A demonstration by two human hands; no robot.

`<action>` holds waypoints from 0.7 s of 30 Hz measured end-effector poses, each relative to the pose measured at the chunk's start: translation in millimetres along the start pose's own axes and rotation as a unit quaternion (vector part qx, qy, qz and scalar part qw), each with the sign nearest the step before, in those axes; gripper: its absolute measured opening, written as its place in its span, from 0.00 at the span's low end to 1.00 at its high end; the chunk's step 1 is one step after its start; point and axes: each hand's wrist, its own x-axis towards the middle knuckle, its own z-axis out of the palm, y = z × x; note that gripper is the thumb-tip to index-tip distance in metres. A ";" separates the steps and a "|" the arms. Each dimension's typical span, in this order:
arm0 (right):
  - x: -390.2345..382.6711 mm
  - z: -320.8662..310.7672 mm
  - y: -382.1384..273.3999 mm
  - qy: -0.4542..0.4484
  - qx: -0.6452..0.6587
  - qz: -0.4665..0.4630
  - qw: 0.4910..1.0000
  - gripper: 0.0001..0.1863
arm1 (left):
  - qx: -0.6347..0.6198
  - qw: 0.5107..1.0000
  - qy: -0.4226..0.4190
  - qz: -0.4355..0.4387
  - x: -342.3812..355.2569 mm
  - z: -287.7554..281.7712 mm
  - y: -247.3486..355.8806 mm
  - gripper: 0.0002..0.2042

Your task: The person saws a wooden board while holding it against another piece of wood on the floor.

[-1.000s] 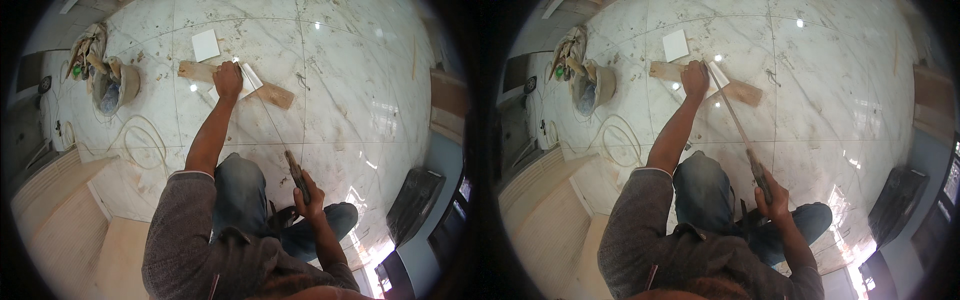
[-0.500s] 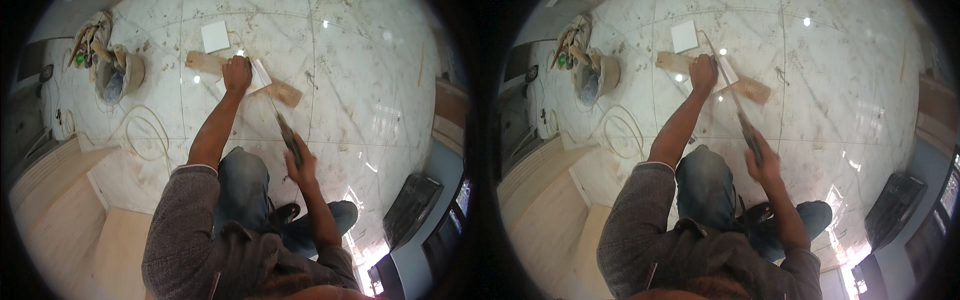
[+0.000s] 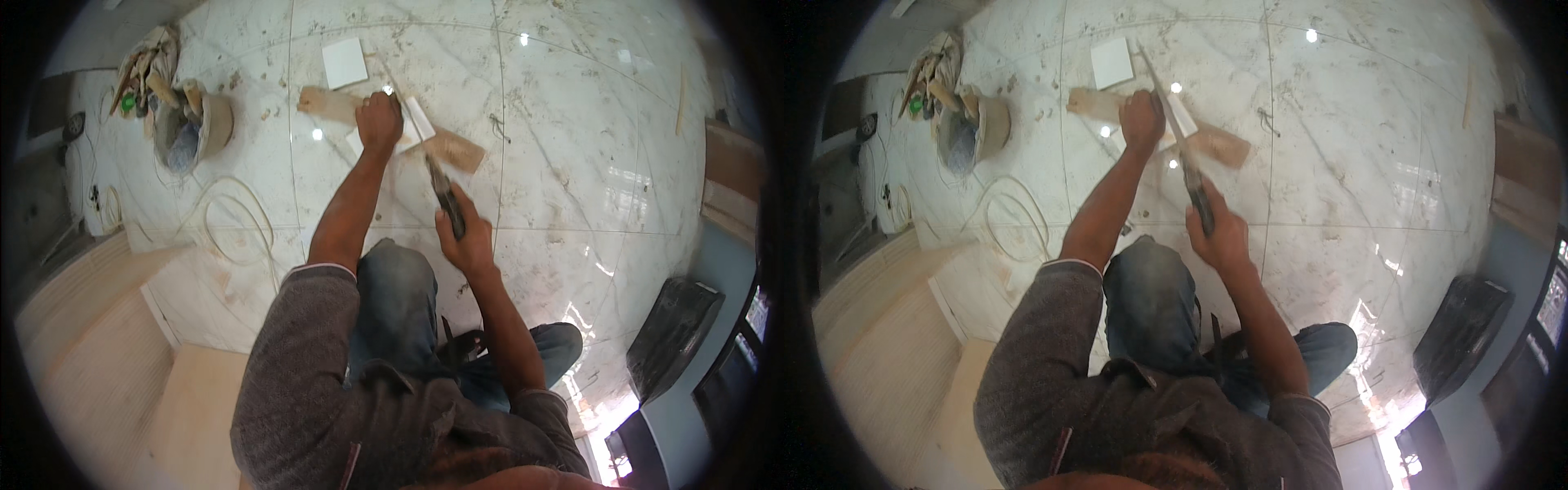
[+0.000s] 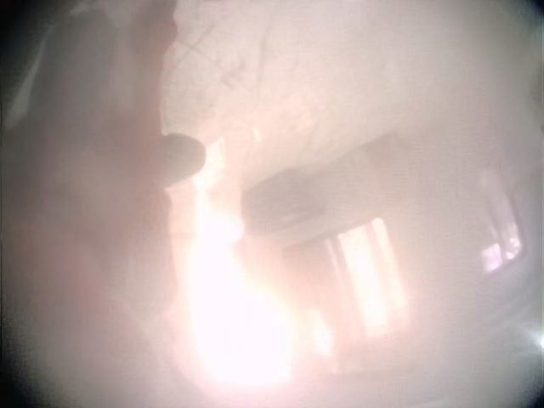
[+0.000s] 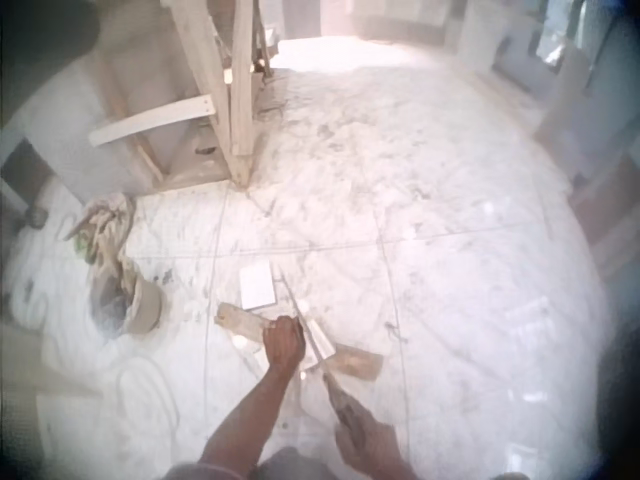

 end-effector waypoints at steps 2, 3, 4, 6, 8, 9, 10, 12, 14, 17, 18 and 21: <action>-48.6 -7.0 6.8 0.013 0.005 -0.011 1.000 0.27 | -0.002 1.000 -0.009 -0.017 -2.5 -2.5 -4.0 0.12; -82.2 -18.2 13.7 0.021 0.004 -0.022 1.000 0.27 | -0.004 1.000 -0.010 -0.025 -2.0 -4.0 -4.3 0.12; -119.6 -33.3 21.3 0.038 0.021 -0.067 0.997 0.28 | -0.005 1.000 -0.007 -0.017 -5.5 -2.7 -1.5 0.12; -127.3 -37.5 21.4 0.053 0.045 -0.103 0.992 0.29 | 0.004 1.000 0.002 0.007 -5.7 -4.4 1.2 0.12; -99.8 -31.7 21.0 0.045 0.041 -0.067 0.996 0.28 | -0.007 1.000 -0.004 0.004 -8.7 -4.8 2.4 0.13; -67.5 -20.8 21.9 0.012 0.019 0.004 1.000 0.28 | -0.013 1.000 -0.009 0.000 -6.6 -6.0 4.5 0.13; -26.8 -8.0 10.3 0.008 0.011 0.000 1.000 0.27 | -0.017 1.000 -0.009 -0.001 -0.5 -5.6 5.9 0.13; -10.1 0.6 0.3 0.017 0.003 -0.019 1.000 0.26 | -0.022 1.000 -0.001 0.000 1.9 -4.1 -0.8 0.13; -54.5 -3.7 11.1 0.047 -0.003 -0.045 0.998 0.26 | -0.018 1.000 0.005 -0.006 -4.2 -0.7 -6.8 0.13; -135.1 -42.0 12.7 0.045 0.068 -0.085 0.993 0.26 | 0.007 0.999 0.024 0.031 -5.5 -3.1 -2.3 0.13; -128.8 -38.2 16.8 0.052 0.065 -0.089 0.993 0.26 | 0.018 0.999 0.018 0.033 0.2 -5.5 -1.6 0.13; -61.9 -19.2 14.2 0.009 0.029 -0.009 1.000 0.27 | 0.035 0.998 -0.024 0.037 0.4 -6.4 4.6 0.13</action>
